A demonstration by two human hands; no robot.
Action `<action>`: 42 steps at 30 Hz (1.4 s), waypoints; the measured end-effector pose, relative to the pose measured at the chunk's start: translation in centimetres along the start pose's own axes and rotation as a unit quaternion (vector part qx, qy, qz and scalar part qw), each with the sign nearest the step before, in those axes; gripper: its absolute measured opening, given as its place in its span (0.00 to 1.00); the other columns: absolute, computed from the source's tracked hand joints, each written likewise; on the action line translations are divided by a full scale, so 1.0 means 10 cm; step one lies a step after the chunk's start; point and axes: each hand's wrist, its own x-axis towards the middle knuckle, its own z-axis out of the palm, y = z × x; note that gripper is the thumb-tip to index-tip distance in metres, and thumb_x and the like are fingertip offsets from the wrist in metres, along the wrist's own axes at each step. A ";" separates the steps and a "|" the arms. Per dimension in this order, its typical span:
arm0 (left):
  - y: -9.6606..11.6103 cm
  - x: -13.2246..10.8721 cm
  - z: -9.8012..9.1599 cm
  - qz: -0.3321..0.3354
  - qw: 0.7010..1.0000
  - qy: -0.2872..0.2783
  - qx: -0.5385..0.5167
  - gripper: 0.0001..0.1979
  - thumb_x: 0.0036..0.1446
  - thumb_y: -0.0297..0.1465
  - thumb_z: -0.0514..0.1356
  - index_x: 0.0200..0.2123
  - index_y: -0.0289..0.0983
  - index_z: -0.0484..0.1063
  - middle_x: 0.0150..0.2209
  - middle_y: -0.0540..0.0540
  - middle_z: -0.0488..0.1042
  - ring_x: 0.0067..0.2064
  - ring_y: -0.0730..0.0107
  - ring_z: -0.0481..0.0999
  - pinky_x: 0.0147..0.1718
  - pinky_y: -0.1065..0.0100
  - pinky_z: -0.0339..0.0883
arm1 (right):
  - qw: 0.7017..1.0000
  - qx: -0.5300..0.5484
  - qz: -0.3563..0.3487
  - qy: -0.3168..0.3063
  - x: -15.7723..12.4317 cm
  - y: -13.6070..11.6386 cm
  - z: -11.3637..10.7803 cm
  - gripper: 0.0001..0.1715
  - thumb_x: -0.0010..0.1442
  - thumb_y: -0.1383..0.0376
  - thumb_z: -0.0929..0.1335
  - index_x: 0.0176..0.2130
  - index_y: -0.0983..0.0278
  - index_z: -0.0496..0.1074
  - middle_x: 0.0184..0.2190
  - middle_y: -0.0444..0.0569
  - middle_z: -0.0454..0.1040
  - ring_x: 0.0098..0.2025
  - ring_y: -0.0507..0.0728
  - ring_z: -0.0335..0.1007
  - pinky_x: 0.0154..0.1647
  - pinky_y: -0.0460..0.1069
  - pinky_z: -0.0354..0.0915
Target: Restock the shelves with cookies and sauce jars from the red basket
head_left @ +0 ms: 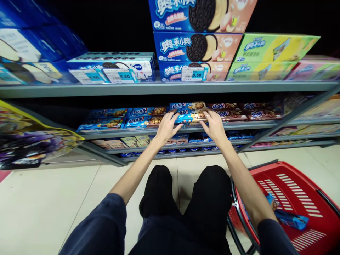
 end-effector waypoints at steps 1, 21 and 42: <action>0.00 0.02 -0.01 0.015 1.000 -0.018 0.005 0.29 0.71 0.45 0.57 0.65 0.32 0.67 0.63 0.29 0.70 0.66 0.43 0.67 0.66 0.45 0.62 | 0.999 0.003 -0.027 -0.017 0.03 0.00 -0.01 0.30 0.73 0.58 0.63 0.68 0.69 0.66 0.67 0.63 0.67 0.67 0.70 0.61 0.71 0.67 0.58; 0.00 0.07 -0.04 0.024 0.999 -0.021 0.001 0.27 0.72 0.39 0.54 0.66 0.26 0.65 0.66 0.25 0.68 0.71 0.42 0.64 0.70 0.44 0.60 | 0.997 0.011 -0.026 -0.069 0.04 -0.07 0.01 0.29 0.74 0.64 0.59 0.69 0.71 0.65 0.68 0.63 0.67 0.71 0.68 0.60 0.75 0.67 0.54; 0.55 -3.35 0.68 -0.265 0.901 -0.274 -0.209 0.20 0.69 0.43 0.53 0.49 0.37 0.78 0.52 0.36 0.80 0.57 0.48 0.79 0.63 0.47 0.69 | 0.686 0.151 0.711 0.028 -4.16 0.15 -1.34 0.14 0.63 0.57 0.75 0.30 0.63 0.76 0.28 0.46 0.77 0.32 0.56 0.74 0.43 0.54 0.73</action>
